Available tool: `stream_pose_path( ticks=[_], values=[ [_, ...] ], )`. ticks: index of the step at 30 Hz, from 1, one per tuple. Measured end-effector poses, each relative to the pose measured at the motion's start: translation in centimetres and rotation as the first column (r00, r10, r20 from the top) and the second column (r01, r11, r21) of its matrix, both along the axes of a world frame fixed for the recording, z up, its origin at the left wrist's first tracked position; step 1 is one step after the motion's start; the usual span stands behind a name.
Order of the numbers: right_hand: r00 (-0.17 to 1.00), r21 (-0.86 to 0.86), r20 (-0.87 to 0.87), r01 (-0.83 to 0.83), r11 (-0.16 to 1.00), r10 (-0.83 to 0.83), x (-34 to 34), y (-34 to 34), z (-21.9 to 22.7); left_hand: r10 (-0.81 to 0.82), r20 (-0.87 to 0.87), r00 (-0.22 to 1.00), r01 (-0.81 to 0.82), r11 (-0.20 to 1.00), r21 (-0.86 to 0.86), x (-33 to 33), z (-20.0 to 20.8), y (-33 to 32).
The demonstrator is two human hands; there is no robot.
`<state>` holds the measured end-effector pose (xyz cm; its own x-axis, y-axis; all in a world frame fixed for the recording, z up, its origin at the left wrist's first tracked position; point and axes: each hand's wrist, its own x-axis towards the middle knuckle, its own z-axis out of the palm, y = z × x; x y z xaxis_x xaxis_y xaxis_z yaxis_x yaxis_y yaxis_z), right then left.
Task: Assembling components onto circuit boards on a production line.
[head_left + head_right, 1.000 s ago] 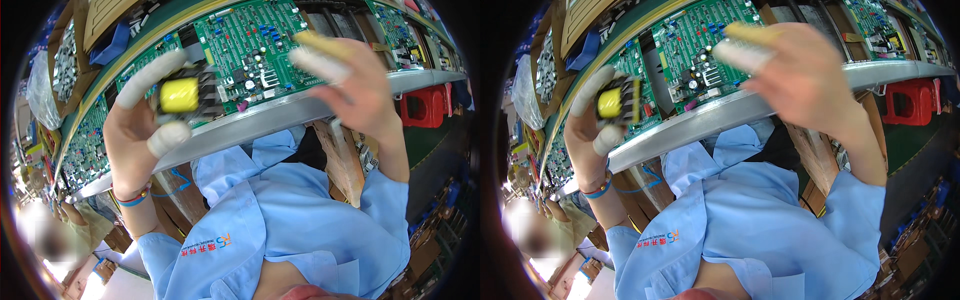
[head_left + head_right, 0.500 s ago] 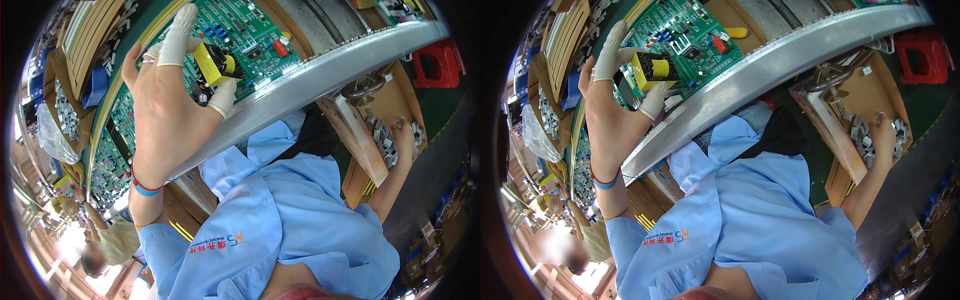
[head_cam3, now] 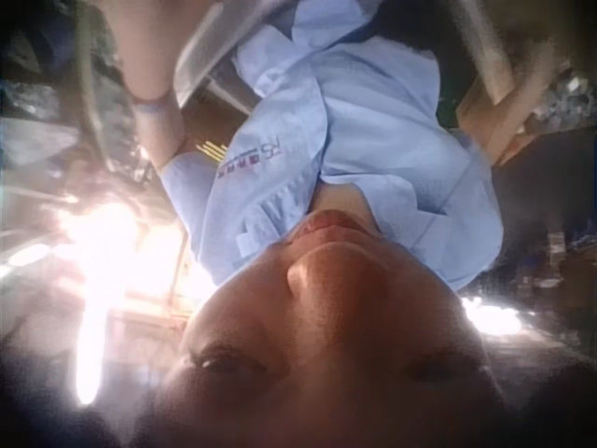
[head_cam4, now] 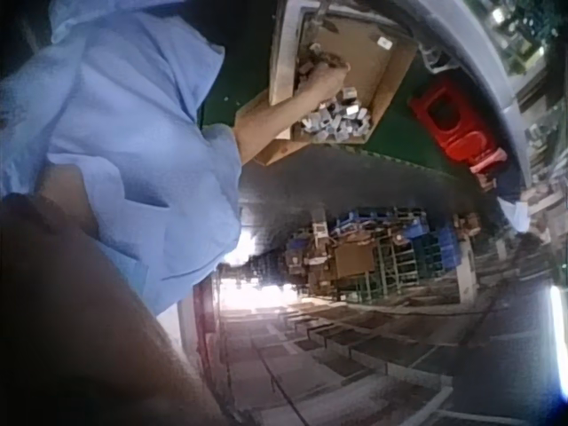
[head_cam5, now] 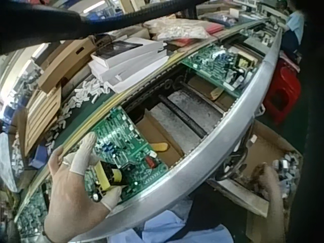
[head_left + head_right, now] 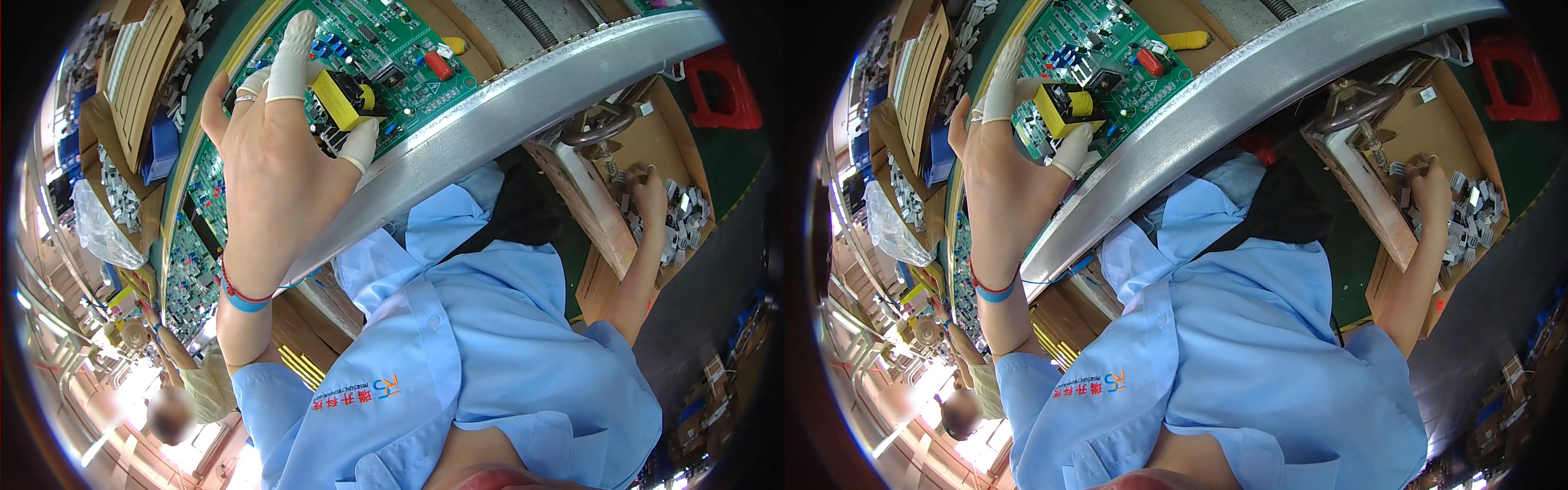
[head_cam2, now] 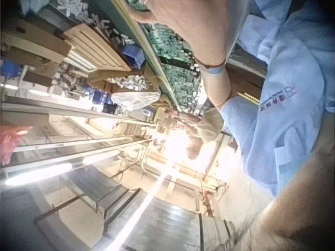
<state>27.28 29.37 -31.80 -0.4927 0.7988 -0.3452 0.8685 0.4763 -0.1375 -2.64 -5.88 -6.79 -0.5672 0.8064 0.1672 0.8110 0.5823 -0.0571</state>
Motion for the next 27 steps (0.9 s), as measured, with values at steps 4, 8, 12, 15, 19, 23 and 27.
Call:
stream_pose_path(
  ticks=[4,8,12,15,19,23,27],
  values=[
    [0.999,-0.016,0.033,0.019,1.000,-0.018,-1.1,-0.3,0.4,-0.028,0.039,0.999,0.028,1.000,-0.012,0.3,0.3,0.7],
    [0.998,-0.053,0.063,0.001,0.999,0.003,-1.3,0.2,0.3,0.081,0.071,0.994,-0.074,0.992,-0.102,0.3,0.9,2.0],
    [0.999,0.129,0.044,-0.031,0.991,0.025,-1.4,0.2,-1.0,-0.007,0.122,0.992,0.019,0.995,-0.095,-0.9,0.6,1.0],
    [1.000,0.234,-0.004,0.017,0.972,-0.016,-0.4,2.3,-1.3,0.044,0.118,0.992,-0.027,0.989,-0.144,0.2,1.4,1.9],
    [0.979,0.201,-0.197,0.090,0.975,-0.050,-1.4,2.7,0.5,-0.045,0.058,0.997,0.049,0.996,-0.074,-0.5,0.3,0.2],
    [0.931,0.063,-0.346,0.143,0.988,-0.113,-0.8,4.2,1.2,0.199,0.392,0.898,-0.068,0.944,-0.324,-1.1,4.2,3.5],
    [0.906,0.168,-0.423,0.065,0.984,0.013,0.1,6.2,-0.3,0.393,0.365,0.844,-0.137,0.816,-0.562,-0.8,6.2,5.8]
  ],
)
